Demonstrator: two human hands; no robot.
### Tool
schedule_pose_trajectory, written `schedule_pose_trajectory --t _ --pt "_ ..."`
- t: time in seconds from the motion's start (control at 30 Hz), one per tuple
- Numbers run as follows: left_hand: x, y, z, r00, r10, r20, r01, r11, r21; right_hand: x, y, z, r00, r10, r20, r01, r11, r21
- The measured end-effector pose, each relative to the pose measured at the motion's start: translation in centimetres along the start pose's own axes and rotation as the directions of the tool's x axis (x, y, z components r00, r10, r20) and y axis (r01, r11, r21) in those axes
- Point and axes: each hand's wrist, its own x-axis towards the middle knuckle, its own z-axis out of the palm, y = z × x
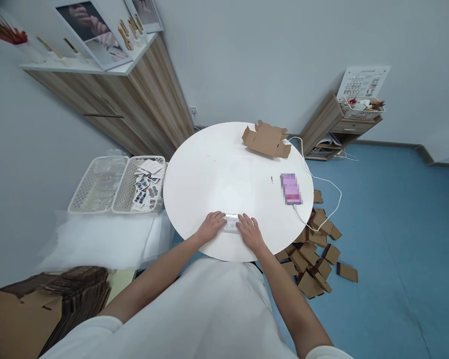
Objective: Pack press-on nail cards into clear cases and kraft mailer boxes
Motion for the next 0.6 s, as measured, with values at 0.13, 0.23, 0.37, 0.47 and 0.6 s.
schedule_pose_trajectory --t 0.13,0.23,0.37,0.47,0.6 --pt "-0.3 -0.1 -0.1 0.999 0.041 0.016 -0.04 0.999 -0.034 0.7 0.0 -0.4 0.998 -0.058 0.03 0.056 0.996 0.069" --pt "0.0 -0.1 0.1 0.998 0.032 0.053 -0.028 0.997 -0.07 1.5 -0.3 -0.3 0.997 -0.041 0.061 0.035 0.995 0.09" --pt "0.4 0.1 -0.2 0.997 0.016 0.076 -0.009 0.996 -0.09 1.8 -0.8 -0.7 0.997 -0.022 0.078 0.012 0.992 0.128" --pt "-0.2 0.3 -0.7 0.993 0.061 0.097 -0.048 0.991 -0.127 0.8 -1.4 -1.4 0.996 -0.03 0.084 0.01 0.974 0.227" --pt "-1.7 0.5 -1.1 0.981 0.109 0.16 -0.073 0.974 -0.214 -1.1 -2.5 -2.3 0.99 -0.003 0.139 -0.049 0.928 0.37"
